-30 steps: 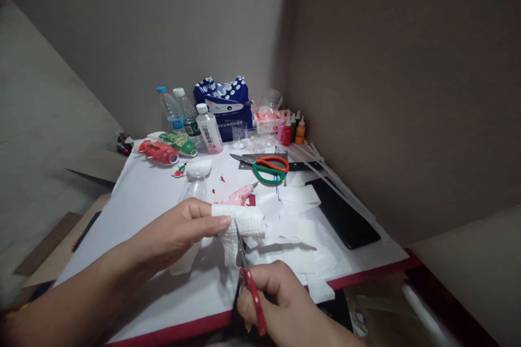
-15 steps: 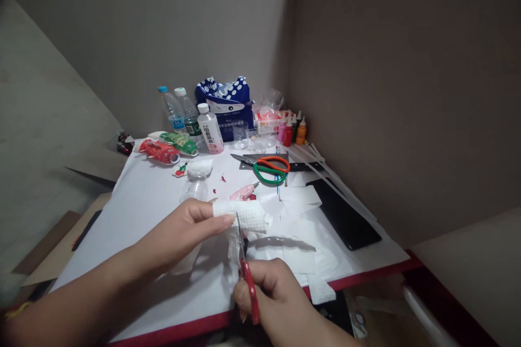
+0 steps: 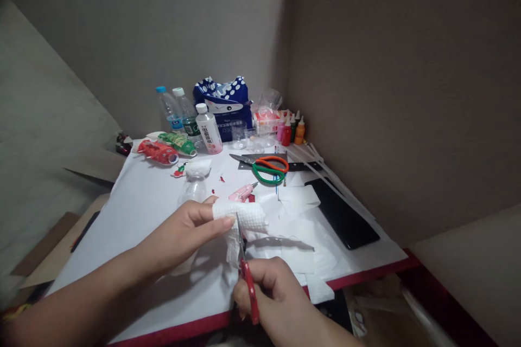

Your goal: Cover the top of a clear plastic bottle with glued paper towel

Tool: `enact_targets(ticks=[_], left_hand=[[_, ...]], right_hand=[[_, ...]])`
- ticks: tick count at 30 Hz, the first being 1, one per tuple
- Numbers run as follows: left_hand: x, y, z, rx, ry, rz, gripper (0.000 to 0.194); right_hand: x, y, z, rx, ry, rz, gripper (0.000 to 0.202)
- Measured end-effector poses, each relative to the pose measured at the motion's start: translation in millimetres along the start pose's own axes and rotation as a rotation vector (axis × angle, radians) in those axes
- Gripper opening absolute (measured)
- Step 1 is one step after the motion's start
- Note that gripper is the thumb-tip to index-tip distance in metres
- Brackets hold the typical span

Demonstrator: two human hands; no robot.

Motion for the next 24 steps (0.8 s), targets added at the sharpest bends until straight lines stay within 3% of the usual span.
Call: enact_targets(ticks=[5,15,17,21,24], left_hand=[[1.7,4,-1,0.064,-0.025,-0.136,0.035],[6.2,20,1,0.133,-0.014,-0.107,0.032],[7.7,18,1,0.107,-0.033,-0.061,0.032],[14.4,-1,4,-0.073,-0.099,0.182,0.032],[14.4,-9,2,-0.141,-0.054,0.440,0.033]], right_hand=[[-2,0,-2,-0.003,0.013,-0.025,0.047],[-2,-1,-2,-0.021,0.021,-0.059,0.047],[-1,-1,-2,-0.011,0.019,-0.055,0.048],[0,-2,1,-0.003,-0.006,-0.030,0.049],[2,2,3,0.021,-0.045,0.030,0.046]])
Point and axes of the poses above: each hand's wrist, its own z-axis away from the middle knuckle, its own x-axis out of the palm, y = z × x, the point moved 10 cm from there along -z, towards the middle knuckle, and after that the axes turned 14 degrees about x, right-handed, at the moved point
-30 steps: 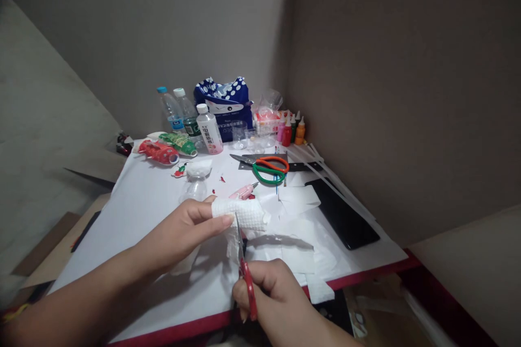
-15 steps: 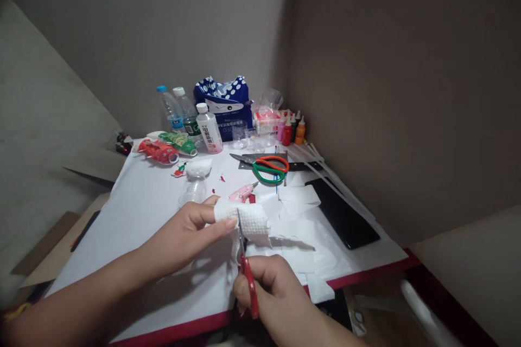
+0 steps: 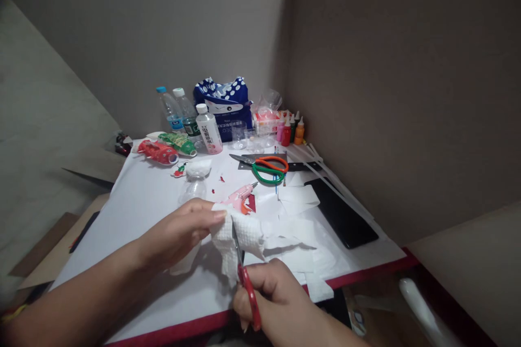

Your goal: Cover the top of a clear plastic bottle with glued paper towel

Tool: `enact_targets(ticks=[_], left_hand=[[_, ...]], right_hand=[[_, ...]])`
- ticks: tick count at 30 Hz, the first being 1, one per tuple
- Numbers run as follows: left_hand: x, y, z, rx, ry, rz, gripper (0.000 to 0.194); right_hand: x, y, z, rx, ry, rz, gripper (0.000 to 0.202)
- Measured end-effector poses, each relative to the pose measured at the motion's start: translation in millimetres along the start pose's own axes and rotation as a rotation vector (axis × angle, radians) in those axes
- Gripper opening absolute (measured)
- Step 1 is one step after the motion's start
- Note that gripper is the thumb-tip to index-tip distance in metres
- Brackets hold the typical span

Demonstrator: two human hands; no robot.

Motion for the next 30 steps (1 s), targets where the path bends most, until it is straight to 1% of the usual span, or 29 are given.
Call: enact_targets(ticks=[2,4,7,9,13,20,23,25,30], left_hand=[[-1.9,-1,-3,0.002,0.026,0.106,0.030],[-2.3,-3,-4,-0.007,0.034,0.132,0.029],[-1.5,-5,-2,-0.020,0.028,0.101,0.032],[-1.1,-6,-1,-0.015,0.029,0.085,0.034],[-2.5,-7,1,-0.006,0.051,0.048,0.033],[-0.4,-4,-1,0.028,0.053,0.057,0.029],[-0.4,-5,0,0.031,0.048,0.021,0.032],[-0.7,-6,1,0.037,0.042,-0.021,0.034],[-6.8,2,3,0.094,0.097,-0.253,0.042]], right_hand=[[1,3,1,0.016,-0.017,0.034,0.046],[1,6,1,0.028,-0.025,0.045,0.049],[-1,4,0,0.009,-0.009,0.023,0.051],[-3,1,0,-0.018,0.002,-0.035,0.054],[-3,-1,-1,-0.022,0.008,-0.089,0.057],[-5,5,-7,-0.024,0.034,-0.135,0.046],[-6,7,-10,-0.014,0.058,-0.143,0.043],[-6,6,-11,-0.022,0.061,-0.148,0.044],[-4,3,-9,-0.065,0.045,-0.189,0.050]])
Point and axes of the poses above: each hand's wrist, its own z-axis away from the middle knuckle, its own x-axis out of the palm, y = z × x, the point moved 10 cm from there along -z, towards the middle knuckle, and after that the axes turned 14 degrees about x, right-handed, at the moved point
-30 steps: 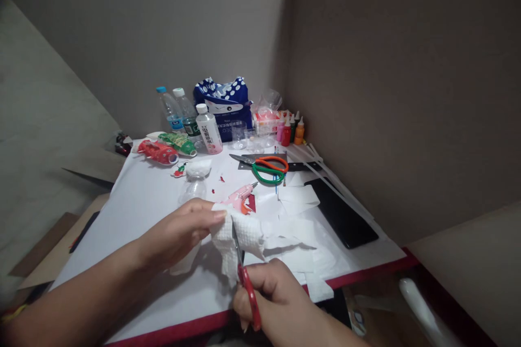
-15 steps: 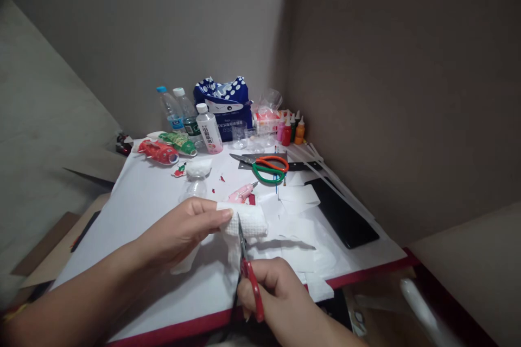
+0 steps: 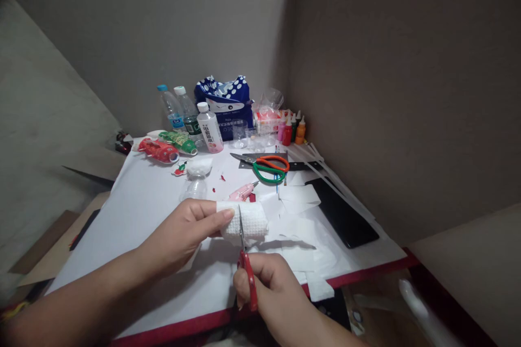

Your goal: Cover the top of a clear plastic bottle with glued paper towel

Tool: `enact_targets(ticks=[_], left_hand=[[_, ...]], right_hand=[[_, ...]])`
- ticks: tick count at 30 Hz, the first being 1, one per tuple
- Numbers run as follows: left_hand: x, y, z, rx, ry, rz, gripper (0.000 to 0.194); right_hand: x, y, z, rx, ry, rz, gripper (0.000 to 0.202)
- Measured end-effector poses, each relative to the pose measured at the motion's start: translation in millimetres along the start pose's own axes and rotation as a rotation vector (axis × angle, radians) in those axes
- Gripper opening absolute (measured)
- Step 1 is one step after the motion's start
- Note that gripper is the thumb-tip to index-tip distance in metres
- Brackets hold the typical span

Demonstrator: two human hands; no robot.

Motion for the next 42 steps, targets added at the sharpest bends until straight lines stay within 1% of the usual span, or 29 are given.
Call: enact_targets(ticks=[6,13,16,18,20,23,24,26,28,31,33,37,42], left_hand=[[0.9,10,1,0.024,-0.006,-0.207,0.044],[0.0,10,1,0.046,0.000,-0.252,0.042],[1.2,10,2,0.039,0.006,-0.211,0.042],[3.3,12,1,0.046,-0.007,-0.145,0.039],[7.4,11,0,0.041,-0.048,-0.041,0.034],[13.1,6,-2,-0.007,-0.108,0.172,0.030],[13.4,4,-3,-0.027,-0.109,0.247,0.029],[10.3,0,-5,-0.063,-0.070,0.362,0.029],[7.3,-3,-6,-0.089,-0.033,0.410,0.027],[9.9,-6,-6,-0.100,-0.044,0.407,0.028],[12.5,-6,-5,-0.088,-0.057,0.388,0.031],[14.0,-7,-4,-0.044,-0.065,0.313,0.036],[8.0,-9,-3,-0.044,-0.040,0.199,0.040]], right_hand=[[1,3,0,-0.005,-0.009,-0.015,0.052],[1,1,0,-0.005,-0.006,-0.010,0.051],[0,1,0,0.010,0.011,0.026,0.051],[-1,2,1,0.015,0.025,0.040,0.051],[-2,2,1,0.007,0.029,0.056,0.052],[0,3,3,-0.004,0.011,0.100,0.054],[1,4,3,-0.005,-0.002,0.115,0.054],[3,5,5,-0.004,-0.026,0.145,0.056],[4,6,5,0.007,-0.038,0.181,0.056],[3,6,4,0.020,-0.019,0.202,0.055],[1,5,3,0.019,-0.005,0.174,0.055],[1,5,3,0.005,-0.016,0.100,0.056],[0,1,3,0.017,0.013,0.125,0.052]])
Point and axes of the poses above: each hand's wrist, its own z-axis away from the middle knuckle, its own x-axis out of the palm, y = z × x, the point moved 10 cm from there along -z, towards the middle knuckle, and after that the axes turned 14 degrees about x, right-handed, at the moved point
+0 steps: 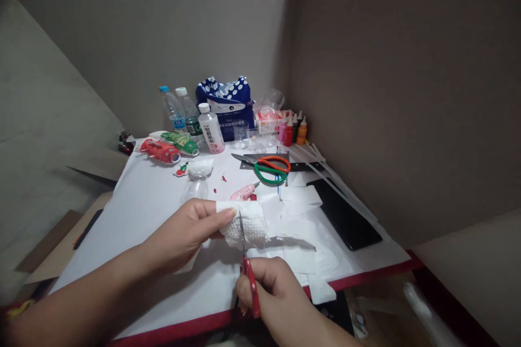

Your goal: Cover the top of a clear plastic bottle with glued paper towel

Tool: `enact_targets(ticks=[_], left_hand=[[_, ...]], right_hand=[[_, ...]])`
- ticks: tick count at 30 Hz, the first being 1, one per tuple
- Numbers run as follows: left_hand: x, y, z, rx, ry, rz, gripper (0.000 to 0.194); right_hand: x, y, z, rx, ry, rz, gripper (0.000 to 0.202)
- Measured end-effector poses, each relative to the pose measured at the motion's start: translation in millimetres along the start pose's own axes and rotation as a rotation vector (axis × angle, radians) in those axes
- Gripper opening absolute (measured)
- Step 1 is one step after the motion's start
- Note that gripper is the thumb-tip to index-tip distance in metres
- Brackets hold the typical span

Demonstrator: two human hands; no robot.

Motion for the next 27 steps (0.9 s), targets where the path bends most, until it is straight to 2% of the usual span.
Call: enact_targets(ticks=[7,13,18,20,25,27], left_hand=[[-2.2,2,2,-0.038,0.035,0.017,0.042],[-12.7,14,-2,0.009,0.056,0.081,0.037],[-18.2,25,-6,0.059,0.047,0.126,0.036],[-20.1,26,-7,0.066,0.062,0.108,0.036],[-39.1,27,-6,0.093,0.228,-0.107,0.041],[-40.9,25,-6,0.084,0.242,-0.165,0.043]], right_hand=[[-2,-14,2,0.016,-0.007,0.088,0.053],[-5,-46,-10,0.017,-0.085,0.245,0.038],[-2,-71,-26,-0.020,-0.216,0.258,0.038],[-3,-71,-32,-0.038,-0.233,0.253,0.038],[-9,-60,-41,-0.044,-0.208,0.244,0.036],[-10,-55,-41,-0.024,-0.213,0.240,0.038]])
Point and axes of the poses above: each hand's wrist, its own z-axis away from the middle knuckle, its own x-axis out of the palm, y = z × x, the point moved 10 cm from there along -z, towards the middle knuckle, and after that the axes turned 14 degrees about x, right-handed, at the moved point
